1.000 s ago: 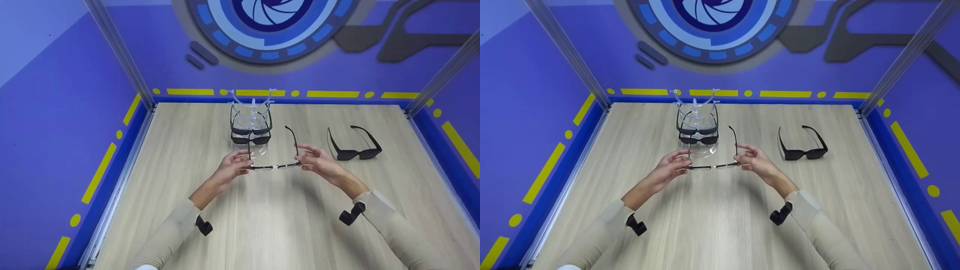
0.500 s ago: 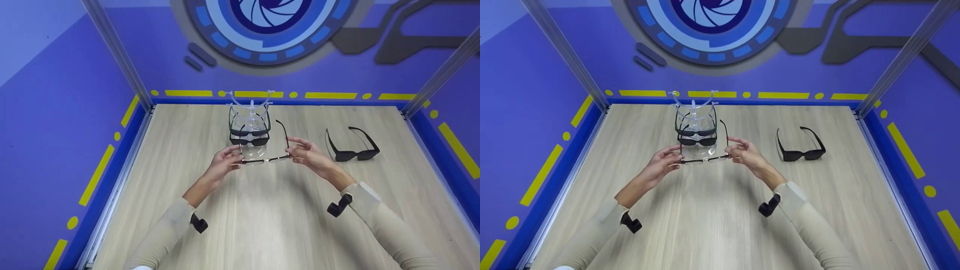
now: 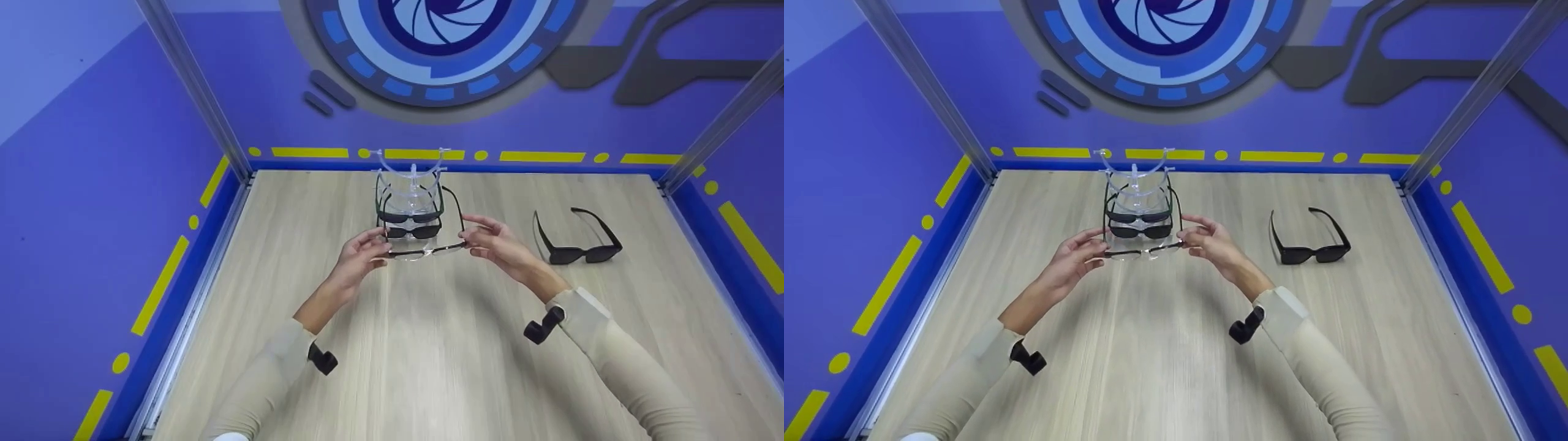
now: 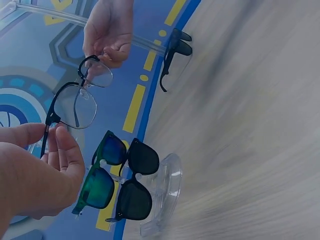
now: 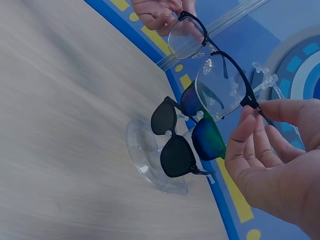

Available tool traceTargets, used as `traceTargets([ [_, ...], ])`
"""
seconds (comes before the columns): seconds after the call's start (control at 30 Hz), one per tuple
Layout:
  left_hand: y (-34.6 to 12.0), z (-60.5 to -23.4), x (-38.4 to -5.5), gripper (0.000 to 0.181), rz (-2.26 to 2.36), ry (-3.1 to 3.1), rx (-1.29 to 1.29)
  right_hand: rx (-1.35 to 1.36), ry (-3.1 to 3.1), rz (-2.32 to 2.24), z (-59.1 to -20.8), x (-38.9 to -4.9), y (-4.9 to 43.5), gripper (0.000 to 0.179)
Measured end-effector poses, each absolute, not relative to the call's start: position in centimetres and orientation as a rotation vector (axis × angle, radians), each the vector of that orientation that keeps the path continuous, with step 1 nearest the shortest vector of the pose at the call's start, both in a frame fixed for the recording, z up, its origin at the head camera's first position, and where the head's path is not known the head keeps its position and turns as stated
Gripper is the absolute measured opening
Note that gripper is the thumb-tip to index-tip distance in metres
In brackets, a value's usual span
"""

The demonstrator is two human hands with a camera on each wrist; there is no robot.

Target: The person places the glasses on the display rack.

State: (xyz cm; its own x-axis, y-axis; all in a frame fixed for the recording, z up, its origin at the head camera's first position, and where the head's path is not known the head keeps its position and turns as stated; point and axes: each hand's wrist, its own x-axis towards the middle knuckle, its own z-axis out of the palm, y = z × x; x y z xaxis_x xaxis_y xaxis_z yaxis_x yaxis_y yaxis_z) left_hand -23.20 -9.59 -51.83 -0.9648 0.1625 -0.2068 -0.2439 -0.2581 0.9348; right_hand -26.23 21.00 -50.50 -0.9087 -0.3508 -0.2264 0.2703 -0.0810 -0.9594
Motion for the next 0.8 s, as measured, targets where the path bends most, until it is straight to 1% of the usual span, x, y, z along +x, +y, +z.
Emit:
traceTargets([
  [0.17,-9.1,-51.0,-23.9,0.046,2.348,1.756,-0.101,-0.081,1.786,-2.091,-49.8,-27.0,20.7,0.053],
  [0.37,-8.6,-50.1,-25.6,0.042,2.416,1.762,-0.131,-0.062,1.764,-2.157,-49.1,-28.3,20.2,0.049],
  [0.6,-8.7,-49.8,-27.6,0.043,2.490,1.753,-0.208,-0.036,1.832,-2.148,-48.7,-30.2,19.0,0.053],
  [0.8,-8.6,-49.9,-29.1,0.039,2.523,1.749,-0.265,-0.024,1.888,-2.135,-48.2,-31.7,18.3,0.052],
])
